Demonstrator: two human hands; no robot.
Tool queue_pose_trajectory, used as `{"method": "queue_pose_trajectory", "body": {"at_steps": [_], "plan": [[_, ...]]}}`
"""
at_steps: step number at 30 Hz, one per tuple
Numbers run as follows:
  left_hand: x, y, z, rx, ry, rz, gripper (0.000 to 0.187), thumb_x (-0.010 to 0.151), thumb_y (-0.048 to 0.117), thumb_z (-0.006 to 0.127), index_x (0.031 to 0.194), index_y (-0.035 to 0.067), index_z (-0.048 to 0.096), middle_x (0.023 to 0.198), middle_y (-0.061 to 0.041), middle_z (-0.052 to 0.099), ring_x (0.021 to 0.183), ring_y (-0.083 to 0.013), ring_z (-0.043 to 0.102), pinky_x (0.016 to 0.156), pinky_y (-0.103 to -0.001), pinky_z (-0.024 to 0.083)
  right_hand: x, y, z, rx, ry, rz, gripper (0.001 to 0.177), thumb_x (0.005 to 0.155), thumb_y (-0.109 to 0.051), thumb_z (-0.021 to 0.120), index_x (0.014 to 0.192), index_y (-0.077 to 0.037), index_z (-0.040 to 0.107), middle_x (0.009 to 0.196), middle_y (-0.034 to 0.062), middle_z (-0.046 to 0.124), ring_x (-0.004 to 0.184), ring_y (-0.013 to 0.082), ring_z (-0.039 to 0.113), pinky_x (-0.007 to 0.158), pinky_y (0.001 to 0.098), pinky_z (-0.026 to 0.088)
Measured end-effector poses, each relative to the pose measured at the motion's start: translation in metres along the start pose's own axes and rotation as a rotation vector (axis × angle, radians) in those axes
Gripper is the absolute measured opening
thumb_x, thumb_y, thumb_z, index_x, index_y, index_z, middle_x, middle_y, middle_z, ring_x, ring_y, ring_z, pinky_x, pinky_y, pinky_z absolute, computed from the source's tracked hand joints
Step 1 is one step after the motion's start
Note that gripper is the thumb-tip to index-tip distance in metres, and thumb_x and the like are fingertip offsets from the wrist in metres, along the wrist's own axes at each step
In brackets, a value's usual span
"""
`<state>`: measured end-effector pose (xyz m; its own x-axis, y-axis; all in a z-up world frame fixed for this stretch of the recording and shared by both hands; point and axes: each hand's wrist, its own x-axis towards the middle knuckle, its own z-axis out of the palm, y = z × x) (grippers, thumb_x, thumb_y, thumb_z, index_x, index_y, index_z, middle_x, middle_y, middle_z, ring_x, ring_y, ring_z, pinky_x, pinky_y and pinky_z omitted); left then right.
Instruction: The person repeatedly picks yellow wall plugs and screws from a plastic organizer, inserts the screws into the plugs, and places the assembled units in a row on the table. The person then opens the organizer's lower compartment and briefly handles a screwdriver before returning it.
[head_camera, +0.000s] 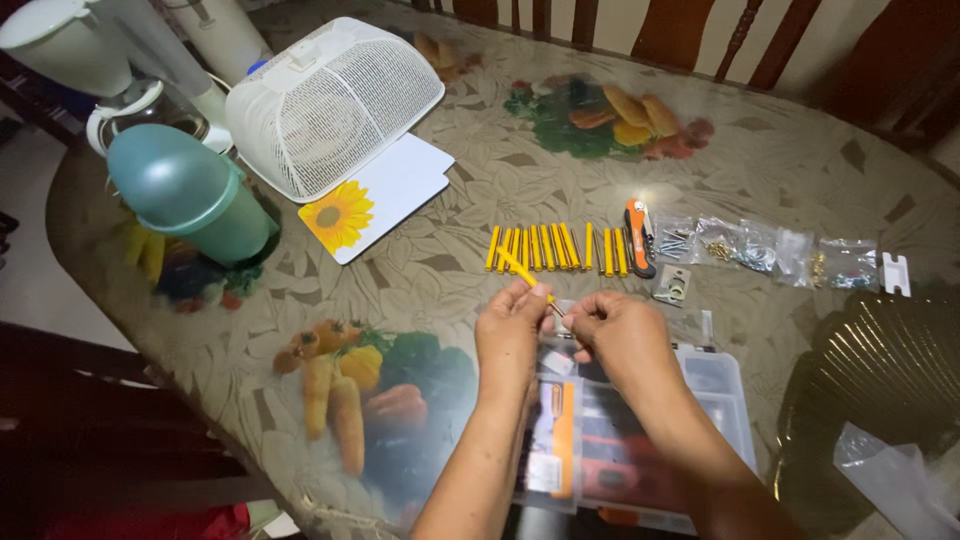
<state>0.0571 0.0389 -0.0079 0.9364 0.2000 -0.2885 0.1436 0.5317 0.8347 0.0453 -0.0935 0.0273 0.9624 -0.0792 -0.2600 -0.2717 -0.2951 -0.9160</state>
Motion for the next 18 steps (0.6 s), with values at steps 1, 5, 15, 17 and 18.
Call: {"method": "queue_pose_trajectory", "body": {"at_steps": [1,5,15,17,18], "plan": [[0.004,0.003,-0.002,-0.018,-0.009,0.003,0.027,0.091,0.010,0.071,0.115,-0.003,0.066,0.083,-0.003,0.067,0.065,-0.0076,0.057,0.057,-0.021,0.045,0.001,-0.001,0.002,-0.008,-0.005,-0.014,0.015,0.086,-0.011,0.075,0.094,0.001,0.076,0.073,0.0069,0.072,0.053,0.0119,0.062,0.052,0.0279,0.050],[0.014,0.016,-0.005,-0.011,0.036,-0.070,0.026,0.091,0.015,0.072,0.114,0.003,0.066,0.086,0.002,0.066,0.070,-0.0047,0.059,0.061,-0.019,0.048,0.002,-0.003,0.005,-0.191,0.015,-0.102,0.022,0.085,-0.016,0.075,0.104,-0.006,0.080,0.086,0.0086,0.071,0.066,0.0201,0.065,0.062,0.0331,0.052],[0.018,0.010,-0.008,0.010,0.014,-0.126,0.028,0.092,0.017,0.073,0.113,0.000,0.067,0.086,-0.002,0.067,0.069,-0.0095,0.062,0.062,-0.022,0.049,0.029,-0.002,0.024,-0.467,0.112,-0.252,0.020,0.082,-0.024,0.077,0.089,-0.006,0.080,0.097,0.0148,0.072,0.092,0.0315,0.069,0.082,0.0418,0.052],[0.022,0.007,-0.011,0.051,0.018,-0.084,0.031,0.090,0.013,0.073,0.117,-0.002,0.067,0.088,-0.002,0.069,0.070,-0.0083,0.063,0.063,-0.022,0.051,0.034,0.000,0.028,-0.454,0.134,-0.288,0.020,0.080,-0.024,0.078,0.087,-0.005,0.079,0.093,0.0157,0.073,0.090,0.0328,0.069,0.080,0.0426,0.052],[0.025,0.007,-0.012,0.071,0.020,-0.061,0.033,0.090,0.011,0.072,0.119,-0.003,0.067,0.089,-0.002,0.070,0.071,-0.0077,0.064,0.064,-0.021,0.052,0.036,0.000,0.032,-0.447,0.145,-0.308,0.021,0.079,-0.024,0.079,0.086,-0.004,0.078,0.092,0.0161,0.073,0.089,0.0335,0.069,0.079,0.0429,0.052]]}}
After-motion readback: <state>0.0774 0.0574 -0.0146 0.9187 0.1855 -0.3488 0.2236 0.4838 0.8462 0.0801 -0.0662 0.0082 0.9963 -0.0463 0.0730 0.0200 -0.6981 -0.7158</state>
